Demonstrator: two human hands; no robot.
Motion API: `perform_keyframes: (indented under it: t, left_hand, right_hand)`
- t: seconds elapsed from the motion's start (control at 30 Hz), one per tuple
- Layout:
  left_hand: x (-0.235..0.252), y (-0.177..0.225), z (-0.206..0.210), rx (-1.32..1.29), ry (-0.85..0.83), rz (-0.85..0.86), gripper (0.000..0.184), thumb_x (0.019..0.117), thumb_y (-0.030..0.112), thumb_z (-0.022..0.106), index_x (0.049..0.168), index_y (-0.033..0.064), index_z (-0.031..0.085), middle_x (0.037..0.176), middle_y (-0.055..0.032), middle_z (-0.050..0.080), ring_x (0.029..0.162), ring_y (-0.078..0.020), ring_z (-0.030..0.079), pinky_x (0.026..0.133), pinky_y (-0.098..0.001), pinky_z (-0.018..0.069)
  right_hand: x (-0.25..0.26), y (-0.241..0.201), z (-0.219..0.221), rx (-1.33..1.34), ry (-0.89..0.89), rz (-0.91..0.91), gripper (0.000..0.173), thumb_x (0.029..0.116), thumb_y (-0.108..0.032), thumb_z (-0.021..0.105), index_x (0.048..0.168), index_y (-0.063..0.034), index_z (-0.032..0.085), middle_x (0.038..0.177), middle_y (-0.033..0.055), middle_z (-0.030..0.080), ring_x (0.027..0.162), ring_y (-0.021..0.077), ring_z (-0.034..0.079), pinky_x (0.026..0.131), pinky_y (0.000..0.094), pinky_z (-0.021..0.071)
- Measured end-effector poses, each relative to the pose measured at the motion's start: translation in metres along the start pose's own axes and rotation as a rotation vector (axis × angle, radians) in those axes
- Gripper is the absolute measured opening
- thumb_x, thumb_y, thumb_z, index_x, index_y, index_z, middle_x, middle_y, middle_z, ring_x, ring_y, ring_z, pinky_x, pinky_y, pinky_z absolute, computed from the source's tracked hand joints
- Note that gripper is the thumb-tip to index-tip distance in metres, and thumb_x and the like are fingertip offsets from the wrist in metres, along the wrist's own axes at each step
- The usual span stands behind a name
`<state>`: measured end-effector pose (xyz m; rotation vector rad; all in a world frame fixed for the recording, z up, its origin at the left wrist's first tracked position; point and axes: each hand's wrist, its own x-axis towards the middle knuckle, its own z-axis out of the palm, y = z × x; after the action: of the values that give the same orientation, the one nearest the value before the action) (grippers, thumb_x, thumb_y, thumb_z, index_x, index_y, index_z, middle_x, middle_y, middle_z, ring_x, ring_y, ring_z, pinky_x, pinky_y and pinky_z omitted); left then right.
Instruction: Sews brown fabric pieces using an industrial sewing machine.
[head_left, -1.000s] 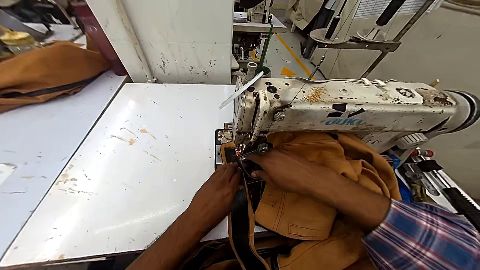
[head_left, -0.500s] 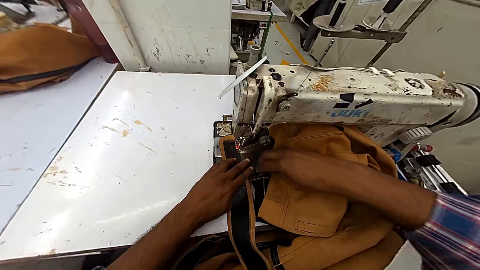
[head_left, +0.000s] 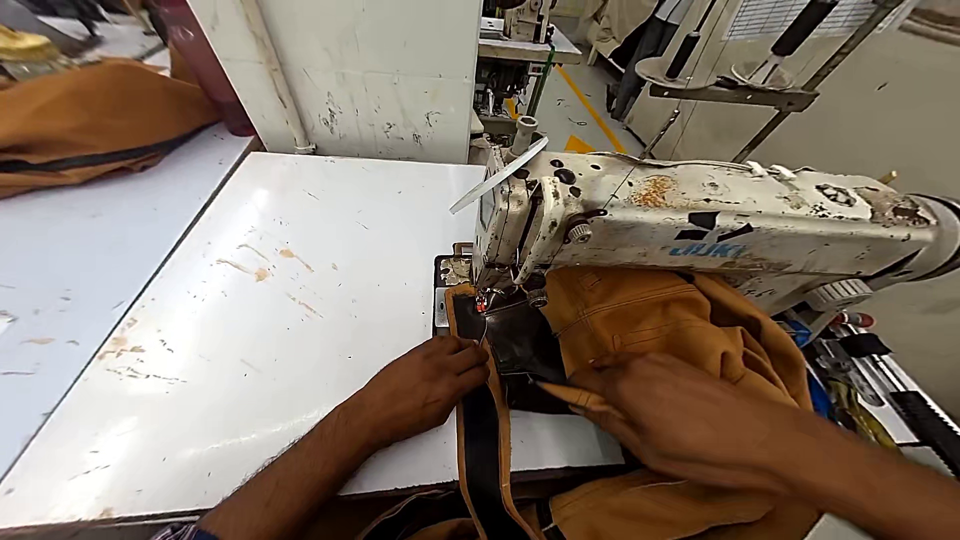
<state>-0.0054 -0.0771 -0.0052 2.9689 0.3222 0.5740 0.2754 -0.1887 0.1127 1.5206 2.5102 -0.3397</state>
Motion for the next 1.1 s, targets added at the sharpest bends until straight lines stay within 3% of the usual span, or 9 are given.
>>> perform_keyframes:
  t: [0.13,0.33,0.47,0.63,0.7,0.8,0.97,1.03,1.1]
  left_hand:
    - [-0.003,0.005,0.001,0.009,0.06,0.066,0.025,0.1034,0.006,0.046,0.112,0.0092,0.07,0.121,-0.0049,0.071,0.122,-0.0209,0.065,0.102,-0.0354,0.0536]
    - [-0.007,0.004,0.005,-0.04,0.099,0.031,0.024,0.1034,0.009,0.046,0.109,0.0066,0.07,0.12,-0.0071,0.071,0.117,-0.0199,0.067,0.102,-0.0331,0.0539]
    - [-0.005,0.006,0.004,-0.046,0.065,-0.002,0.024,0.1043,0.014,0.046,0.108,0.0075,0.069,0.139,-0.0065,0.063,0.118,-0.0195,0.065,0.099,-0.0343,0.0543]
    - [-0.003,0.003,0.004,-0.054,0.022,0.006,0.026,0.101,0.017,0.045,0.108,0.0116,0.069,0.131,-0.0027,0.067,0.123,-0.0197,0.061,0.101,-0.0354,0.0514]
    - [-0.003,0.003,0.004,-0.05,0.038,0.01,0.025,0.1004,0.017,0.046,0.109,0.0115,0.069,0.128,-0.0032,0.069,0.123,-0.02,0.062,0.101,-0.0358,0.0515]
    - [-0.002,0.004,0.003,-0.039,0.044,0.002,0.025,0.0997,0.017,0.046,0.109,0.0125,0.069,0.116,-0.0013,0.071,0.117,-0.0183,0.064,0.099,-0.0352,0.052]
    - [-0.003,0.006,0.004,-0.048,0.053,-0.022,0.025,0.1001,0.016,0.046,0.107,0.01,0.069,0.118,-0.0046,0.07,0.119,-0.0205,0.064,0.1,-0.0351,0.0526]
    - [-0.002,0.006,0.004,-0.046,0.057,-0.023,0.024,0.1002,0.016,0.046,0.106,0.0096,0.068,0.116,-0.0045,0.07,0.118,-0.0202,0.064,0.101,-0.0341,0.0525]
    - [-0.003,0.005,0.005,-0.047,0.056,-0.023,0.024,0.0998,0.016,0.046,0.106,0.0097,0.068,0.116,-0.0043,0.07,0.118,-0.0201,0.064,0.101,-0.0345,0.0522]
  right_hand:
    - [0.01,-0.001,-0.041,0.162,-0.098,0.071,0.04,0.1065,-0.051,0.039,0.095,-0.0259,0.067,0.062,-0.0084,0.052,0.056,0.0066,0.054,0.049,0.029,0.0435]
    - [0.028,-0.029,-0.021,0.216,-0.349,0.035,0.042,0.1078,-0.045,0.038,0.105,-0.0134,0.065,0.073,0.0046,0.058,0.07,0.0229,0.061,0.062,0.0437,0.049]
    - [0.028,-0.029,-0.01,0.26,-0.418,-0.054,0.069,0.1019,-0.069,0.031,0.117,-0.0108,0.065,0.088,0.0092,0.065,0.085,0.0271,0.066,0.075,0.0497,0.0528]
    - [0.049,-0.004,-0.018,0.049,0.029,-0.079,0.051,0.1086,-0.053,0.03,0.108,-0.021,0.07,0.083,-0.0035,0.066,0.078,0.0126,0.067,0.066,0.0364,0.0565]
    - [0.067,0.015,-0.007,-0.19,0.129,-0.061,0.04,0.1081,-0.042,0.042,0.122,-0.0164,0.07,0.1,0.0027,0.071,0.097,0.0207,0.069,0.086,0.0403,0.0566]
    - [0.072,0.025,0.021,-0.277,0.032,0.075,0.074,0.1015,-0.062,0.045,0.145,-0.0032,0.054,0.138,0.0201,0.061,0.132,0.0369,0.057,0.116,0.0552,0.0368]
    - [0.063,-0.013,0.034,-0.283,-0.24,0.334,0.11,0.0927,-0.083,0.027,0.158,0.0062,0.026,0.156,0.0345,0.037,0.144,0.0461,0.041,0.112,0.0536,0.0396]
    - [0.061,-0.014,0.029,-0.292,-0.213,0.291,0.102,0.0974,-0.077,0.022,0.151,0.0073,0.042,0.145,0.0327,0.051,0.134,0.0448,0.053,0.102,0.052,0.049]
    - [0.063,-0.003,0.029,-0.286,0.031,0.103,0.077,0.1047,-0.064,0.026,0.11,0.0007,0.069,0.102,0.0184,0.069,0.095,0.0328,0.07,0.071,0.043,0.0567]
